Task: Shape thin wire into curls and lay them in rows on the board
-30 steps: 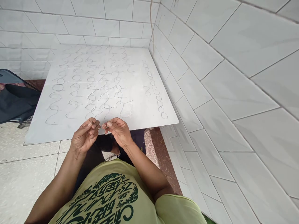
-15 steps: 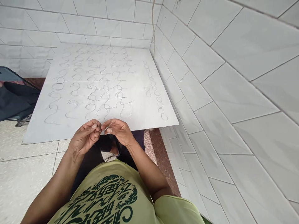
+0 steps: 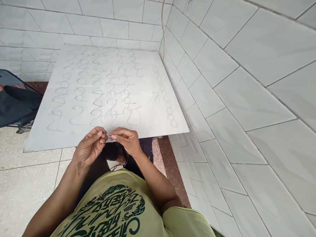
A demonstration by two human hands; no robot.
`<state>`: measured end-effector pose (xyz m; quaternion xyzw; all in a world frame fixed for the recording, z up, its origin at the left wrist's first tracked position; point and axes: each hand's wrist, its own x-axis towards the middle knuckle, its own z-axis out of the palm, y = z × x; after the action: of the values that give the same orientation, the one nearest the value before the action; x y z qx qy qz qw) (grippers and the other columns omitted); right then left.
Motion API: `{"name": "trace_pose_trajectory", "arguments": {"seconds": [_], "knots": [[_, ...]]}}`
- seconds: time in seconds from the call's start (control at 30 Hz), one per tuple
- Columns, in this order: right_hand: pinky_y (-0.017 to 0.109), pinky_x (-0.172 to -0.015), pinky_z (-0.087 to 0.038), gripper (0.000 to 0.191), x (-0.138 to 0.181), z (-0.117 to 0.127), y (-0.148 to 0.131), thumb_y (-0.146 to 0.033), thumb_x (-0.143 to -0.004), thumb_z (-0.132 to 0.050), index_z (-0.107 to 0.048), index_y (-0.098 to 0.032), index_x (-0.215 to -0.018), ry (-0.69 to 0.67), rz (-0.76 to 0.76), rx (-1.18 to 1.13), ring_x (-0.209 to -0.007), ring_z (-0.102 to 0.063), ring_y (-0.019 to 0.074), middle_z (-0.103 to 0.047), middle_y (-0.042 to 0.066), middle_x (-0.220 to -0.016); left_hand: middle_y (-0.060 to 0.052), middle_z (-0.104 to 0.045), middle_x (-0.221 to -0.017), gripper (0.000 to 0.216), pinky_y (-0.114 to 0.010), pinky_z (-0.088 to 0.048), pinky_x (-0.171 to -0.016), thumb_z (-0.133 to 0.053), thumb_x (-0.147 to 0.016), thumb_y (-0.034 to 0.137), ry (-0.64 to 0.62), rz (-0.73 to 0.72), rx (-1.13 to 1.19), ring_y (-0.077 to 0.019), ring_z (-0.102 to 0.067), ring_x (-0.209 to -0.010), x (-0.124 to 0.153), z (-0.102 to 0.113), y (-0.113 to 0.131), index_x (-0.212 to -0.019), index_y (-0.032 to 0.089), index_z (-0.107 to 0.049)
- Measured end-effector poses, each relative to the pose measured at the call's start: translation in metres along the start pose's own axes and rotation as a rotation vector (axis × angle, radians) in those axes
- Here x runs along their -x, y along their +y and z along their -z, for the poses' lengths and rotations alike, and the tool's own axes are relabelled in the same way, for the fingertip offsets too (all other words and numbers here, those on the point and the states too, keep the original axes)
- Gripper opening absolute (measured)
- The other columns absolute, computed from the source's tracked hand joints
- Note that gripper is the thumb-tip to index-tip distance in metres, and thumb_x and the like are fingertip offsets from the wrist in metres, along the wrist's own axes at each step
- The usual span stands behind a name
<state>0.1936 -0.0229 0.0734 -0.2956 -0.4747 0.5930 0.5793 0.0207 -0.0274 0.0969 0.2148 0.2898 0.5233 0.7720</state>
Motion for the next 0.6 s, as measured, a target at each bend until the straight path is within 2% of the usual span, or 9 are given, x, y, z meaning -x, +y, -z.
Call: {"name": "trace_pose_trajectory", "arguments": {"seconds": [0.1,0.23,0.4,0.6], "knots": [[0.034,-0.073,-0.057,0.014,0.0019,0.0007,0.0045,-0.034,-0.081,-0.086,-0.079,-0.022,-0.083,0.010,-0.071,-0.094,-0.075,-0.068,0.0169,-0.076,0.003,-0.086,-0.003,-0.071,-0.077,0.017,-0.013,-0.059,-0.058,-0.083,-0.080,0.014,-0.029,0.033,0.044,-0.0065,-0.065,-0.061,0.0001,0.0013,-0.0022,-0.094,0.011,-0.075],[0.034,-0.075,-0.057,0.017,0.0032,0.0015,0.0035,-0.037,-0.083,-0.084,-0.077,-0.022,-0.085,-0.045,-0.135,-0.194,-0.080,-0.070,0.0181,-0.077,0.004,-0.088,-0.004,-0.072,-0.076,0.026,-0.012,-0.055,-0.049,-0.087,-0.077,0.018,-0.083,0.089,0.070,-0.0058,-0.062,-0.054,-0.0009,0.0055,-0.0023,-0.098,0.007,-0.076],[0.035,-0.075,-0.056,0.023,0.0041,-0.0006,-0.0006,-0.042,-0.080,-0.087,-0.077,-0.021,-0.082,-0.081,-0.173,-0.218,-0.079,-0.070,0.0185,-0.076,0.003,-0.084,-0.003,-0.071,-0.071,0.028,-0.009,-0.045,-0.039,-0.091,-0.071,0.017,-0.081,0.077,0.070,-0.0022,-0.053,-0.046,-0.0035,0.0097,-0.0040,-0.093,0.006,-0.077],[0.035,-0.077,-0.054,0.020,0.0063,0.0020,0.0011,-0.040,-0.080,-0.086,-0.079,-0.021,-0.084,-0.121,-0.168,-0.212,-0.081,-0.070,0.0192,-0.077,0.005,-0.085,-0.002,-0.069,-0.069,0.028,-0.008,-0.041,-0.038,-0.091,-0.070,0.015,-0.075,0.107,0.055,-0.0014,-0.051,-0.046,-0.0040,0.0083,-0.0048,-0.092,0.007,-0.077]]}}
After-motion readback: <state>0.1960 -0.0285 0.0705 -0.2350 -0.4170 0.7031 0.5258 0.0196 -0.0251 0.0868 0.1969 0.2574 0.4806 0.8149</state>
